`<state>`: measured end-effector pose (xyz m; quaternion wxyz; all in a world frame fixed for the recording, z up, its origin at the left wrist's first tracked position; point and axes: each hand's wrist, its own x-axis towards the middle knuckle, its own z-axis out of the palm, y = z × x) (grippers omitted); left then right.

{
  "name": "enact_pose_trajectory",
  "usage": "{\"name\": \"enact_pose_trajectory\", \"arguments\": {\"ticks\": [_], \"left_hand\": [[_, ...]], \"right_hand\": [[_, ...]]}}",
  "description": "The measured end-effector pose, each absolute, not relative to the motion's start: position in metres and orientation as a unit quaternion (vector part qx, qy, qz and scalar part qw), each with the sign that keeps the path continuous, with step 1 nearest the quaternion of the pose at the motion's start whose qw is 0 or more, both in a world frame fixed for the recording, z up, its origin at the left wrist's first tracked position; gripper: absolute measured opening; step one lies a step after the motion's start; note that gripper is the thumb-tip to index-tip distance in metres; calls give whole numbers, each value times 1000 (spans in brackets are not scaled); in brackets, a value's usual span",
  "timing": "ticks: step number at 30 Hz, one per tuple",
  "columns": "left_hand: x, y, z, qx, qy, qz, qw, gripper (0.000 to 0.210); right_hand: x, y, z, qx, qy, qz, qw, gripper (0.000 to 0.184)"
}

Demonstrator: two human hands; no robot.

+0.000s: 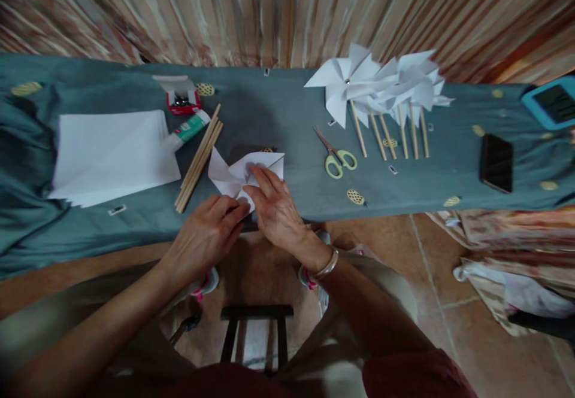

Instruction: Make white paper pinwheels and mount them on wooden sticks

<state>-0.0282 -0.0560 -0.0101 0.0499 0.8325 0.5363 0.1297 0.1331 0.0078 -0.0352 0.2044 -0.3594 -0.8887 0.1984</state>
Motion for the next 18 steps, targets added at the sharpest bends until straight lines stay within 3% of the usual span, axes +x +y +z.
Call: {"name": "enact_pose_trajectory", "arguments": {"ticks": [9, 18], "left_hand": [[-30, -59, -11, 829, 538, 142, 55, 22], [-32, -59, -9, 832, 539, 125, 47, 31]], "right_hand": [[149, 23, -27, -351, -835, 301, 299, 35], [171, 62, -34, -462, -794, 215, 332, 38]]}}
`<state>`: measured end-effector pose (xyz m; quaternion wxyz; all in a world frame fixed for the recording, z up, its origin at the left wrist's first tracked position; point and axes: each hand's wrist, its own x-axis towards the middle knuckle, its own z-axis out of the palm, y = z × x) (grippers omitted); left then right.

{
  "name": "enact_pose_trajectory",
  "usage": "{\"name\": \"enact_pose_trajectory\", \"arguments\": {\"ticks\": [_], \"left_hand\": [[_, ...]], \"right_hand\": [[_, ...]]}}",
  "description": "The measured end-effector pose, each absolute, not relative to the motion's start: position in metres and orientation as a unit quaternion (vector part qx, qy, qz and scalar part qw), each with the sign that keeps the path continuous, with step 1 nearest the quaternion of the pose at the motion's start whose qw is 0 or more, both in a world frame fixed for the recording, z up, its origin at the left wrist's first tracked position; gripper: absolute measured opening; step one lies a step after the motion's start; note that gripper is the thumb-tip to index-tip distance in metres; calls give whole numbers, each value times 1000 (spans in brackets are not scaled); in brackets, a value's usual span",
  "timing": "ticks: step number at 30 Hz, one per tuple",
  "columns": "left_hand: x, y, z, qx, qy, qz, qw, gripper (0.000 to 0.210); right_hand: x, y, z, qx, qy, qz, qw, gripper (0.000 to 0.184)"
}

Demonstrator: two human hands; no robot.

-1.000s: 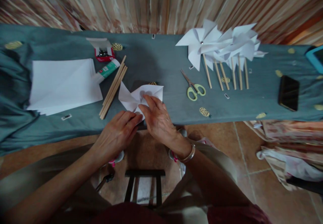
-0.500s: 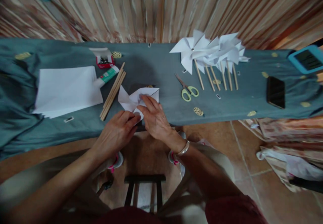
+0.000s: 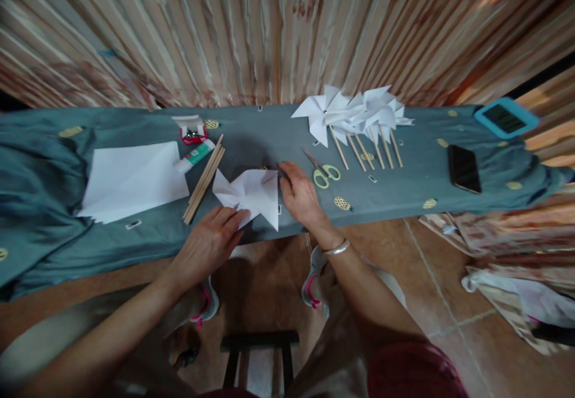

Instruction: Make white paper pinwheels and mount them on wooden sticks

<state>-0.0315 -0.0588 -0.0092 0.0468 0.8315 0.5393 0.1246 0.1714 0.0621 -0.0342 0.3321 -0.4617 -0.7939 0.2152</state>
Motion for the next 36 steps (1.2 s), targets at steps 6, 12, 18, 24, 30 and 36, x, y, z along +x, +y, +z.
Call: {"name": "enact_pose_trajectory", "arguments": {"ticks": [6, 12, 18, 24, 30, 36], "left_hand": [[-34, -60, -13, 833, 538, 130, 16, 45], [-45, -53, -10, 833, 536, 139, -15, 40], [-65, -43, -8, 811, 570, 128, -29, 42], [-70, -43, 1, 793, 586, 164, -18, 49], [-38, -54, 7, 840, 504, 200, 13, 37], [-26, -48, 2, 851, 511, 117, 14, 27]], "right_hand": [[162, 77, -34, -451, -806, 251, 289, 49], [160, 77, -23, -442, -808, 290, 259, 53], [177, 50, -20, -455, -788, 319, 266, 45], [194, 28, -17, -478, -766, 345, 257, 43], [201, 33, -17, -502, -757, 292, 300, 38], [195, 28, -12, -491, -771, 284, 289, 38]]}}
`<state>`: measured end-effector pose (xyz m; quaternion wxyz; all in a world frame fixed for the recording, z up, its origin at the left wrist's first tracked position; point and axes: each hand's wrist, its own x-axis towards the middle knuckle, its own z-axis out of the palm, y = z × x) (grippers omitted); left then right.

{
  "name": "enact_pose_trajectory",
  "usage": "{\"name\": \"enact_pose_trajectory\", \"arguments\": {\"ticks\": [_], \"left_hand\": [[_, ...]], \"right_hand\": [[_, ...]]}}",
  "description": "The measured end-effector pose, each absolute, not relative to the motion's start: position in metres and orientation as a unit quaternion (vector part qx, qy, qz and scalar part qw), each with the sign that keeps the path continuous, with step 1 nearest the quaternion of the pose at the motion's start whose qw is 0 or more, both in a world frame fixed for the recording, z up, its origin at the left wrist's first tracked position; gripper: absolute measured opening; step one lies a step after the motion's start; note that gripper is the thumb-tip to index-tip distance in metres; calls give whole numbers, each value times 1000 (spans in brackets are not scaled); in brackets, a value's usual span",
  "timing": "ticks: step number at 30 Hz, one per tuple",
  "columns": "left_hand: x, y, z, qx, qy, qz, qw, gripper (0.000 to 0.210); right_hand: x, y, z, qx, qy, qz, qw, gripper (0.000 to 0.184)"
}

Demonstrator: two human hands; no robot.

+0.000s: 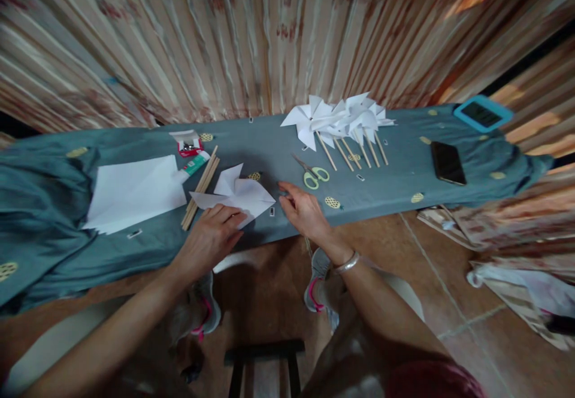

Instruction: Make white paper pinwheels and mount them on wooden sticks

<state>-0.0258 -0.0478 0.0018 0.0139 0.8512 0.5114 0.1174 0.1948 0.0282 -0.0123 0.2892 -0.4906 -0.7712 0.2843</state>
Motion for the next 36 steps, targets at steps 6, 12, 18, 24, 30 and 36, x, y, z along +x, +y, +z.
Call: {"name": "enact_pose_trajectory", "arguments": {"ticks": [6, 12, 18, 24, 30, 36], "left_hand": [[-34, -47, 0, 853, 508, 117, -19, 22], [-37, -50, -2, 854, 503, 126, -21, 24], [-43, -52, -2, 848, 512, 140, -2, 27], [-54, -56, -8, 834, 530, 154, 5, 27], [-57, -58, -12, 833, 527, 167, 17, 27], [-52, -60, -10, 843, 516, 147, 16, 26]], "right_hand": [[196, 25, -12, -474, -786, 264, 296, 35], [183, 18, -15, -369, -870, 179, 273, 37], [173, 25, -28, -347, -889, 174, 244, 42], [175, 29, -32, -342, -891, 183, 238, 34], [176, 32, -32, -342, -871, 255, 244, 30], [166, 37, -27, -341, -837, 332, 269, 20]]}}
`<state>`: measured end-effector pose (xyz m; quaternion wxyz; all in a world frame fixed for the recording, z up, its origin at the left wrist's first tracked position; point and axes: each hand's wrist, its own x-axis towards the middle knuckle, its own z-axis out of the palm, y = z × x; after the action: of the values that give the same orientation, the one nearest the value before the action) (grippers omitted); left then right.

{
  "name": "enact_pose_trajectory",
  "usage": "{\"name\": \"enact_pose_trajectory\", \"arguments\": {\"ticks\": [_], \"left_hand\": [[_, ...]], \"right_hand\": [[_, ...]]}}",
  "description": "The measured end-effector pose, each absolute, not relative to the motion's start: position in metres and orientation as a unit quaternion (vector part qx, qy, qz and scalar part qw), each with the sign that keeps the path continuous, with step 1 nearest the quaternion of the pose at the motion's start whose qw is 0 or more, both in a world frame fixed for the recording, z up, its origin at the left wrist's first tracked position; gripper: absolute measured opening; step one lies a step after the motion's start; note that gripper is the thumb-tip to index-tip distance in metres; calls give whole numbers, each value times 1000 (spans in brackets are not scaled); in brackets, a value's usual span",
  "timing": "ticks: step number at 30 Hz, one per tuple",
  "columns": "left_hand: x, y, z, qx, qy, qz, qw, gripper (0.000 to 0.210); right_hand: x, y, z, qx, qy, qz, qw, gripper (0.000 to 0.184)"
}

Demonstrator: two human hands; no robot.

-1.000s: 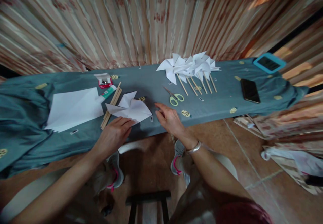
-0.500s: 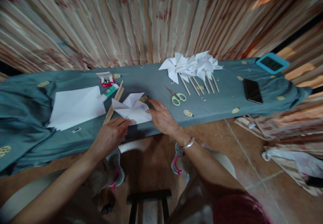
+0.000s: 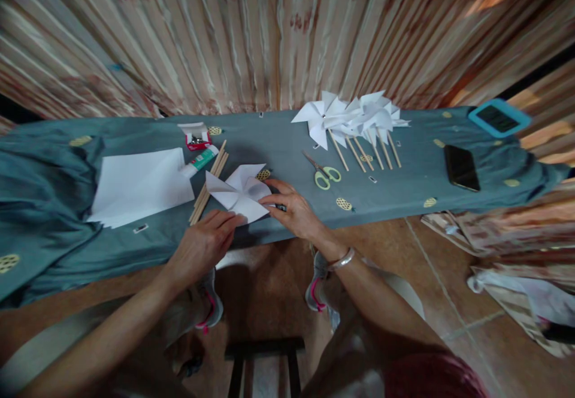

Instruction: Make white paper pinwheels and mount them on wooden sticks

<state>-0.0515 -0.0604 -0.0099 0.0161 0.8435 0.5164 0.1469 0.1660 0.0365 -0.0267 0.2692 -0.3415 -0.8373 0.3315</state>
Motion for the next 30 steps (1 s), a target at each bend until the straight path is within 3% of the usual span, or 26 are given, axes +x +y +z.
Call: {"name": "enact_pose_trajectory", "arguments": {"ticks": [6, 13, 26, 30], "left_hand": [[-48, -59, -14, 848, 503, 163, 22, 31], [-45, -57, -11, 846, 509, 151, 43, 25], [-46, -52, -11, 839, 509, 171, 83, 21], [-46, -50, -12, 839, 505, 188, 77, 21]], "right_hand": [[154, 36, -21, -327, -827, 359, 283, 24], [146, 38, -24, -345, -811, 374, 291, 10], [151, 40, -17, -314, -804, 441, 247, 16], [148, 41, -19, -339, -781, 448, 271, 12]]}}
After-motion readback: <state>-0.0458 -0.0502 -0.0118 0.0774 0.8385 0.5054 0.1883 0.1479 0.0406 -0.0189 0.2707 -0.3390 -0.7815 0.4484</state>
